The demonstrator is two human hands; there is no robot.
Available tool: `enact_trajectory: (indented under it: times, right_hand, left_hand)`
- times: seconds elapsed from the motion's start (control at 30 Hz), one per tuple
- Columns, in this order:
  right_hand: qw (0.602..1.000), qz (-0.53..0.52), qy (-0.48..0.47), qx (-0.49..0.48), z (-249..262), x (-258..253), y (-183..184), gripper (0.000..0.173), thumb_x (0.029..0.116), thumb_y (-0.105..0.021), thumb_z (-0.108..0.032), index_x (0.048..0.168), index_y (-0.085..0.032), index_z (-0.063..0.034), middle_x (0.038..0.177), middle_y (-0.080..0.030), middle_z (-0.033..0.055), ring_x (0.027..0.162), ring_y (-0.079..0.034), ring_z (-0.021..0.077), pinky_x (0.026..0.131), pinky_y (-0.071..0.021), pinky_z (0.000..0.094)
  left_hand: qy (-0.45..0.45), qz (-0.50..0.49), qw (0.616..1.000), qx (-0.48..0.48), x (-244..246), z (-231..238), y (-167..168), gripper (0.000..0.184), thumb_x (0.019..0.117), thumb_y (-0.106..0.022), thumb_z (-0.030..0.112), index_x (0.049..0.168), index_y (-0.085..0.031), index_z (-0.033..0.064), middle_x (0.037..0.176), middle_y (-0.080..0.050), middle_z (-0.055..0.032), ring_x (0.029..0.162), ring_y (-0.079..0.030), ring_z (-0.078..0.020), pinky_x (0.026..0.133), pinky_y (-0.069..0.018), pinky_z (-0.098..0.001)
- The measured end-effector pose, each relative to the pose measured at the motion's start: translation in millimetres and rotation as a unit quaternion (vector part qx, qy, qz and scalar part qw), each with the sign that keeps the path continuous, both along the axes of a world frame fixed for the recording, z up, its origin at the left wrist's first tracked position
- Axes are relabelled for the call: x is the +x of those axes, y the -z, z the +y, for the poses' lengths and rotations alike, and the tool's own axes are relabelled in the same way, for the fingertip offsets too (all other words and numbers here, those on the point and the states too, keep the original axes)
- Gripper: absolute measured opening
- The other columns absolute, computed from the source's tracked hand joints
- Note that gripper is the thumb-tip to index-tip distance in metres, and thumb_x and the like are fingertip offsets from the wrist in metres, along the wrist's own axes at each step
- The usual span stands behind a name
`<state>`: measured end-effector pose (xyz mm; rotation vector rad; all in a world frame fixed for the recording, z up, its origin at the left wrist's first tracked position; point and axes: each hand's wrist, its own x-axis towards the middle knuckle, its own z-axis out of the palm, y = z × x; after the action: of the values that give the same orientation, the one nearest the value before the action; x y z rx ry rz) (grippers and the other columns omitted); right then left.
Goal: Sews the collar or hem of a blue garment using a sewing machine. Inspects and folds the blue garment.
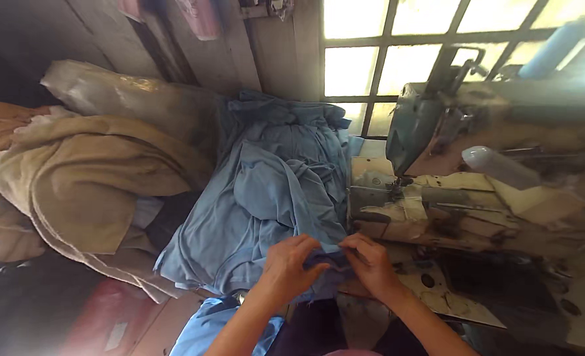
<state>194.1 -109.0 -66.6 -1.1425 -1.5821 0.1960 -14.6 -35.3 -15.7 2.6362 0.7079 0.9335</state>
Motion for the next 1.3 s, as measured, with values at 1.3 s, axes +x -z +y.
enact_trajectory:
  times: [1.3]
  right_hand:
    - [0.943,0.094,-0.276,-0.16,6.9,8.9,-40.0,0.016,0.0938,-0.069,-0.009,0.103,-0.068,0.0045,0.082,-0.067,-0.0018,0.071,-0.057,-0.0057,0.066,-0.0479,0.0107]
  left_hand:
    - [0.059,-0.064,0.992,-0.088,-32.4,-25.9,-3.7,0.017,0.0862,-0.075,0.023,0.093,-0.071,0.0075,0.082,-0.066,-0.0054,0.075,-0.064,-0.0125,0.065,-0.0519,-0.0284]
